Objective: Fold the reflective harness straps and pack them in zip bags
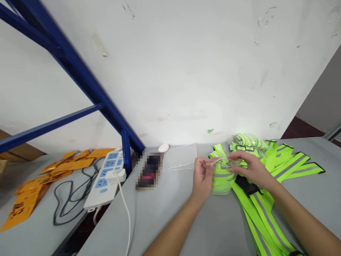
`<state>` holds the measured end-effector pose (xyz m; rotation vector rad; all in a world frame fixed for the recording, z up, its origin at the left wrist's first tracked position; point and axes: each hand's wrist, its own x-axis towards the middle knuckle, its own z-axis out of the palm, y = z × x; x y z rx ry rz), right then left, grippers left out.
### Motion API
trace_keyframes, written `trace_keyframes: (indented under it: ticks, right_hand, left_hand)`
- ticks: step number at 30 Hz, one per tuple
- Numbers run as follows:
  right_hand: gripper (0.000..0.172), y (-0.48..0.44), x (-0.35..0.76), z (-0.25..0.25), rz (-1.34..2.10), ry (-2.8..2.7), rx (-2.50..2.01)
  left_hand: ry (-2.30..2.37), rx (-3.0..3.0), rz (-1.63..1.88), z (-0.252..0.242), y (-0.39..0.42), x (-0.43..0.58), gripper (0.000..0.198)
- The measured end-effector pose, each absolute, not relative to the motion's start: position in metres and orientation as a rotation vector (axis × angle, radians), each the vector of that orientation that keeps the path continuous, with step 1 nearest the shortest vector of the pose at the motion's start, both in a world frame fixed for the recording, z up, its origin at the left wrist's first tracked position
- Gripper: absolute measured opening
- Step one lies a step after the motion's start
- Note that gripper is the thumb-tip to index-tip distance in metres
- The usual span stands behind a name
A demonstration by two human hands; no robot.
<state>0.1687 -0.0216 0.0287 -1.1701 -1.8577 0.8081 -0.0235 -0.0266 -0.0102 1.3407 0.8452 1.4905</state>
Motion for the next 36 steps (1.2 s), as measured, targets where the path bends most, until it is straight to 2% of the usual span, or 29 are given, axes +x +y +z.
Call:
trace_keyframes:
  ticks: [4,9,13,20,29,32,36]
  right_hand:
    - [0.018,-0.023,0.16,0.02,0.776,-1.795,-1.007]
    - [0.009,-0.024,0.154,0.02,0.806,-1.711,-0.954]
    - [0.011,-0.021,0.161,0.016,0.959,-1.687,-0.978]
    - [0.02,-0.017,0.171,0.016,1.126,-1.652,-0.971]
    - [0.027,-0.019,0.169,0.014,1.033,-1.626,-1.017]
    - [0.021,-0.02,0.168,0.016,1.046,-1.647,-0.999]
    - [0.021,-0.023,0.161,0.019,1.009,-1.655,-0.941]
  left_hand:
    - [0.83,1.429,1.267,0.001,-0.023,-0.026,0.045]
    - [0.939,1.411,1.229,0.005,-0.02,-0.029,0.028]
    - [1.05,1.416,1.296,0.006,-0.018,-0.03,0.022]
    - [1.092,1.395,1.324,0.008,-0.017,-0.029,0.024]
    - [0.921,1.422,1.259,-0.001,-0.015,-0.033,0.041]
    - [0.924,1.388,1.294,-0.003,-0.017,-0.03,0.04]
    - [0.918,1.407,1.309,-0.001,-0.021,-0.027,0.039]
